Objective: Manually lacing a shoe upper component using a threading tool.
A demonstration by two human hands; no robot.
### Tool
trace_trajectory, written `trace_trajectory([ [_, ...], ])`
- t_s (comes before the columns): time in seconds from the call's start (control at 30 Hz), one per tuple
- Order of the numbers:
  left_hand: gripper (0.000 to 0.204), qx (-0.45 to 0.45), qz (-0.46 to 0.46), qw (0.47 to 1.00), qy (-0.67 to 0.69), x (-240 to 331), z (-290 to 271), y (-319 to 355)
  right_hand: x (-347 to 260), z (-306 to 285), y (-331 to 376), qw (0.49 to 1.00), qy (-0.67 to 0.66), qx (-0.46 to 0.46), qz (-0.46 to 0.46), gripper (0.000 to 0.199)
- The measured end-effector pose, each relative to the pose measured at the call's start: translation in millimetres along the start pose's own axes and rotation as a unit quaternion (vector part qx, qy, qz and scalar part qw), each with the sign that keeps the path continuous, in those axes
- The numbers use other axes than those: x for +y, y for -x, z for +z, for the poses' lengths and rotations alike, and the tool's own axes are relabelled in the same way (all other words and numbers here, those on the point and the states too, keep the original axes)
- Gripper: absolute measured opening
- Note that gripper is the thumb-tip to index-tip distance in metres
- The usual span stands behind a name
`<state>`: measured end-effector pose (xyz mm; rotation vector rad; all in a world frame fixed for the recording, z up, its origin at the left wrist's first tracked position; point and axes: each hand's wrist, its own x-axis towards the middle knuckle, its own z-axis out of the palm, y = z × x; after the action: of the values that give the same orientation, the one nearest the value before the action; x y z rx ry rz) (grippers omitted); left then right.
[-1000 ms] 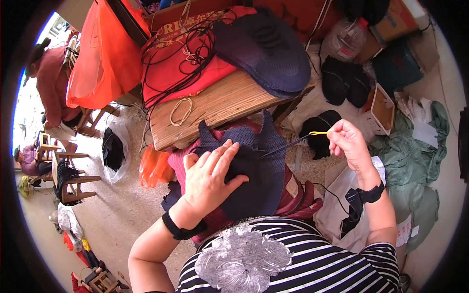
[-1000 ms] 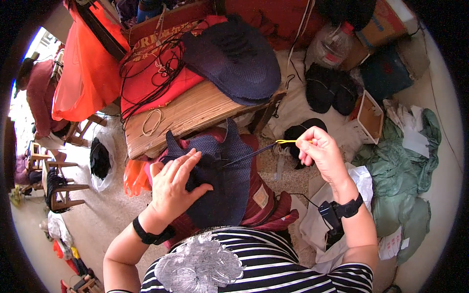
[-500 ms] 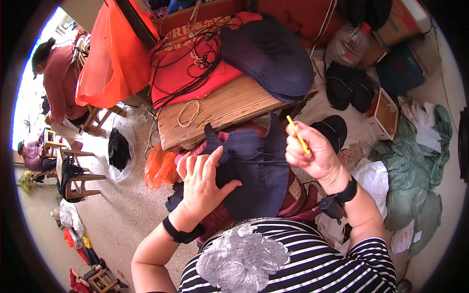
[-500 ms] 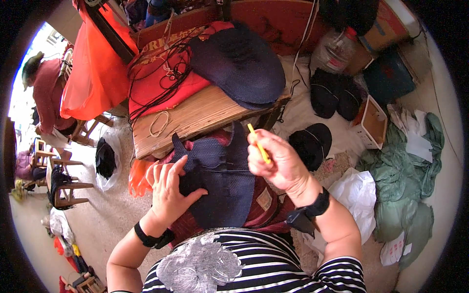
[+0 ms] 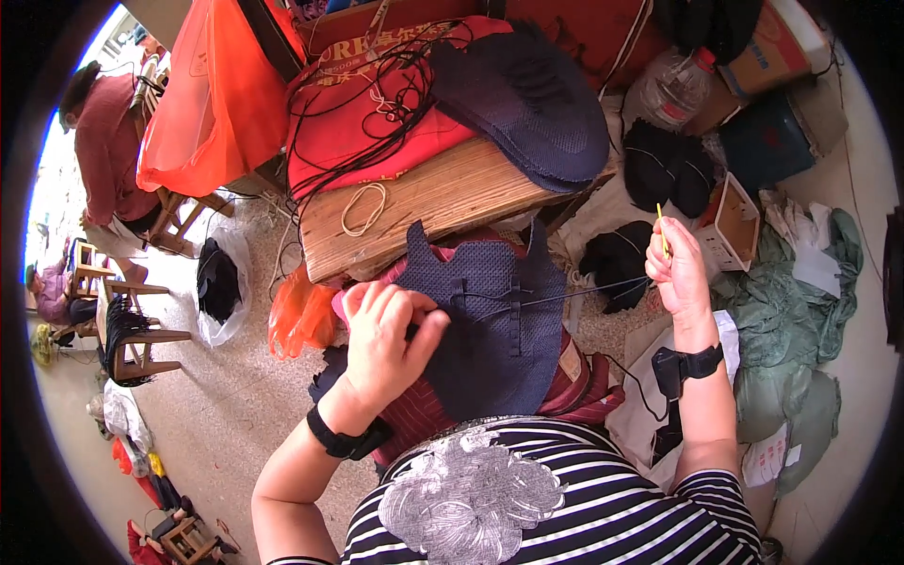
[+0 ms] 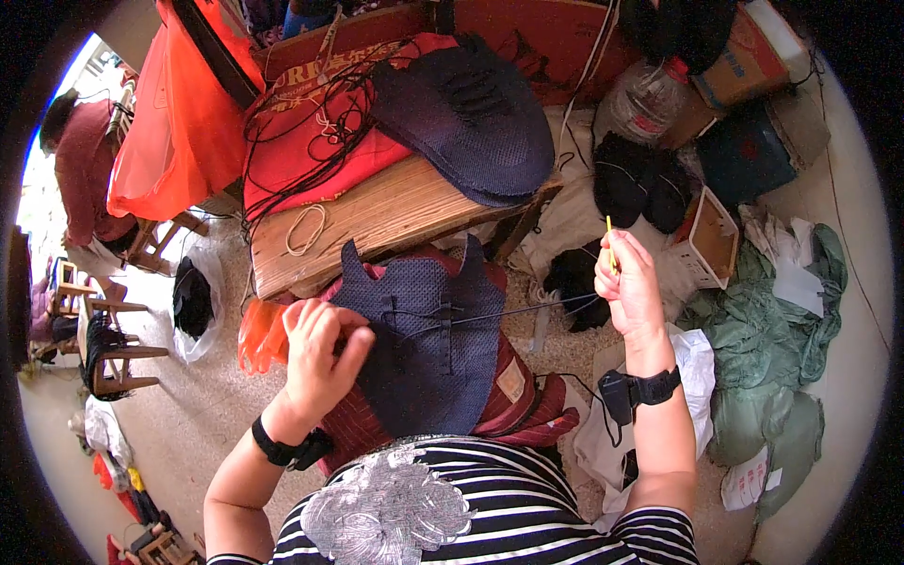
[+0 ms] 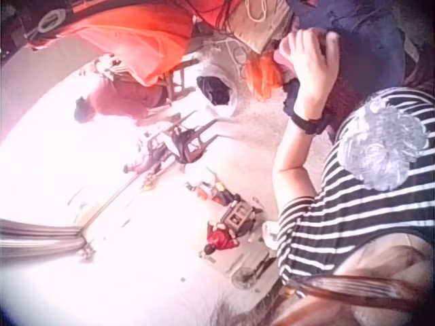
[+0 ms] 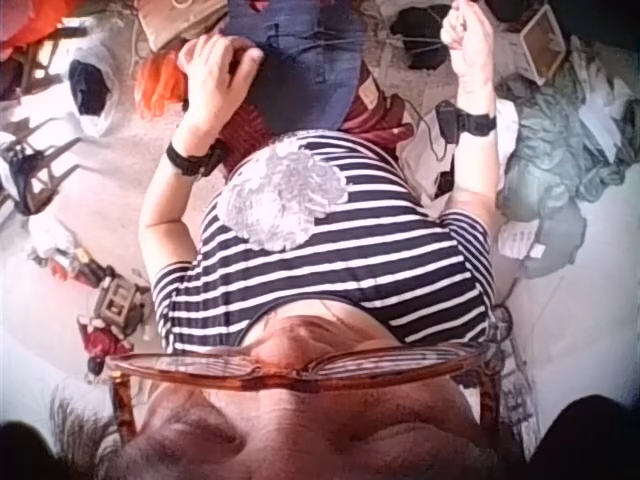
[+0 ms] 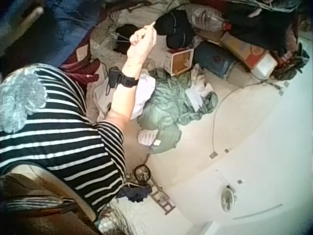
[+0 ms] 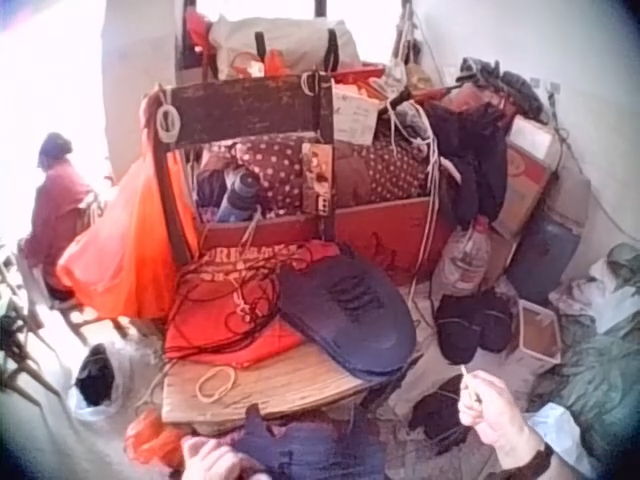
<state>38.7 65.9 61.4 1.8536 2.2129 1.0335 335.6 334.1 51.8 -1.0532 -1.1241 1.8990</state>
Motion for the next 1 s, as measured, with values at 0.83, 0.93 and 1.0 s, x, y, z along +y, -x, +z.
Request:
trace_trajectory([
  [0.83, 0.018, -0.045, 0.032, 0.998, 0.014, -2, 13, -6, 23, -38, -9, 0.941, 0.292, 0.122, -0.12, 0.013],
  [0.93, 0.02, -0.038, 0.001, 0.998, 0.045, 3, 10, 4, 26, 3, 6, 0.944, 0.306, 0.003, -0.125, 0.011],
  [1.0, 0.03, -0.058, 0.018, 0.997, 0.043, 5, 4, 13, 22, 38, 24, 0.929, 0.332, -0.091, -0.133, 0.01],
])
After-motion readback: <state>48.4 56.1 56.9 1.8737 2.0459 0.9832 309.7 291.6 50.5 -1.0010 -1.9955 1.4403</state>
